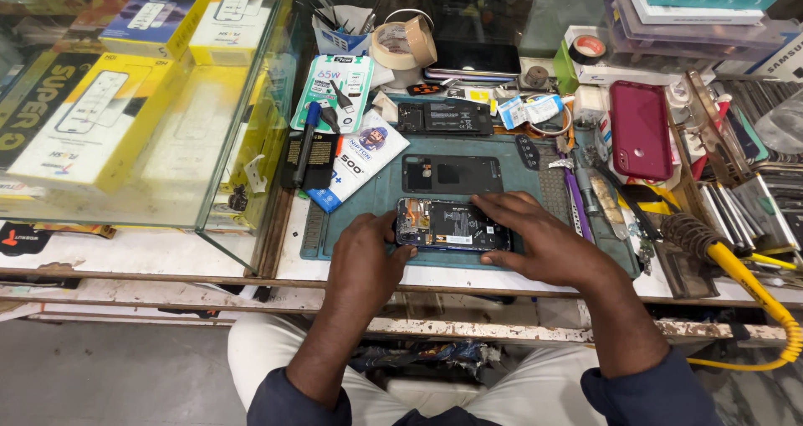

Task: The person reassembles a disassembled smartphone on a workbench, aligning the frame and pressing the edges to close the device. They repeatedly open and close the phone to check fit, then use tweezers to adjust internal components and connectors.

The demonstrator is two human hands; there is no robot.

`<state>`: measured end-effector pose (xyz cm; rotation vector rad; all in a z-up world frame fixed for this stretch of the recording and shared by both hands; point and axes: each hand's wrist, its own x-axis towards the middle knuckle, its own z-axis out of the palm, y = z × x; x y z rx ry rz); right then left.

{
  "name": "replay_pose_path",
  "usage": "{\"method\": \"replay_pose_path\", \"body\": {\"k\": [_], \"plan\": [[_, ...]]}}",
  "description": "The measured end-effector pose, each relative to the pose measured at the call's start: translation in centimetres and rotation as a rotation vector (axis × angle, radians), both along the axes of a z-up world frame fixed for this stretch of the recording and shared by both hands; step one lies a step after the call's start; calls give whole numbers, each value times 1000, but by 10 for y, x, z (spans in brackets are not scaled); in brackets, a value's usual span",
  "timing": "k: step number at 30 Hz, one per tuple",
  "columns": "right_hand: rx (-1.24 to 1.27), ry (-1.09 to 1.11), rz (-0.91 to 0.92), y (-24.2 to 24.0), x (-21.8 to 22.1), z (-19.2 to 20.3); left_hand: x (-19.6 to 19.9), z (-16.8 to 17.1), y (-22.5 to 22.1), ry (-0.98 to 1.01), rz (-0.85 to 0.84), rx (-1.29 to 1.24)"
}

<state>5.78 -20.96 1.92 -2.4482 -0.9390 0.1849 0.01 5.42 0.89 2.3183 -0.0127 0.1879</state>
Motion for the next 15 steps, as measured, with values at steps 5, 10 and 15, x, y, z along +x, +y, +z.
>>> {"method": "replay_pose_path", "body": {"k": [5,10,15], "plan": [[0,31,-10,-1,-3,1,0,0,-2,33,9,14],[54,28,-15,-3,-6,-4,2,-1,-2,31,9,34],[76,11,-9,-5,-7,-9,2,0,0,58,-21,52]]}}
